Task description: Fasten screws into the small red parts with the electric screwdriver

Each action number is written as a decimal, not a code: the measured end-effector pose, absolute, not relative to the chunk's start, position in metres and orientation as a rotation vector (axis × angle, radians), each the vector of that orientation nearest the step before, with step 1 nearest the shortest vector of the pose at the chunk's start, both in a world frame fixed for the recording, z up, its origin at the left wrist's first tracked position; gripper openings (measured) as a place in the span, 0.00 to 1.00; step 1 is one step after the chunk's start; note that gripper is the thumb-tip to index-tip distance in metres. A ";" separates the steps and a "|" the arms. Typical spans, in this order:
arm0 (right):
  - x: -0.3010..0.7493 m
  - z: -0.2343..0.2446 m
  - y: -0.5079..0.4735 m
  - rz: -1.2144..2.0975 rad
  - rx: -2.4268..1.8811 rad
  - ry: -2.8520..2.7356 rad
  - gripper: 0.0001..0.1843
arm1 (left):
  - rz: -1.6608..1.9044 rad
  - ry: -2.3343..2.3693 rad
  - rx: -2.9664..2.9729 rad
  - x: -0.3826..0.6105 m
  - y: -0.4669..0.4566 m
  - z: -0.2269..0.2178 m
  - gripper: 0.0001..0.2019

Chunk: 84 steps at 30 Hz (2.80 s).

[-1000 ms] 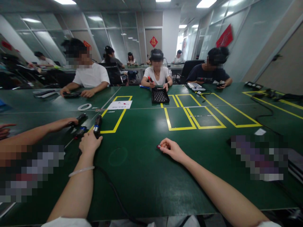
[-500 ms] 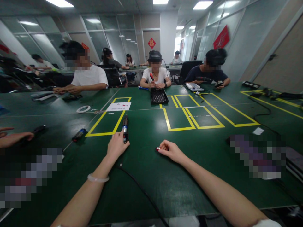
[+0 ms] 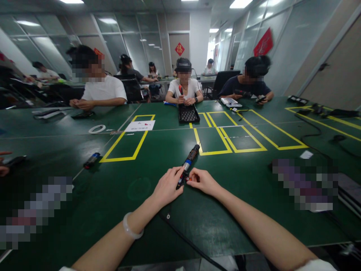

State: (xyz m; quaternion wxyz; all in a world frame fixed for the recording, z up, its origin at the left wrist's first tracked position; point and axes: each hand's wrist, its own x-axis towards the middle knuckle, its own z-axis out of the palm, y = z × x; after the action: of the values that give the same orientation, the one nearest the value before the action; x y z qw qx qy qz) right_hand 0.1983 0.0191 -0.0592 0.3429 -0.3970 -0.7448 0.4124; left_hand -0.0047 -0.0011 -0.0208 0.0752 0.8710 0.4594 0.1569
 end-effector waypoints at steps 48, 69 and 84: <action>0.202 -0.049 0.017 1.012 -1.027 -1.959 0.08 | 0.202 1.979 2.515 -0.100 0.059 -0.022 0.30; 0.202 -0.045 0.015 1.043 -1.016 -2.001 0.08 | 0.142 2.859 1.896 -0.274 0.077 -0.026 0.30; 0.202 -0.044 0.014 1.036 -1.030 -2.018 0.07 | 0.267 2.913 1.718 -0.244 0.066 -0.014 0.24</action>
State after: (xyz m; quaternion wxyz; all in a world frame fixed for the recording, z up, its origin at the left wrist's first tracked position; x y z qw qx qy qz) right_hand 0.2021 0.0139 -0.0438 0.3195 -0.3918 -0.7675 0.3942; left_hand -0.2445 0.0664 -0.0137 -0.1251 0.5025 0.8519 0.0782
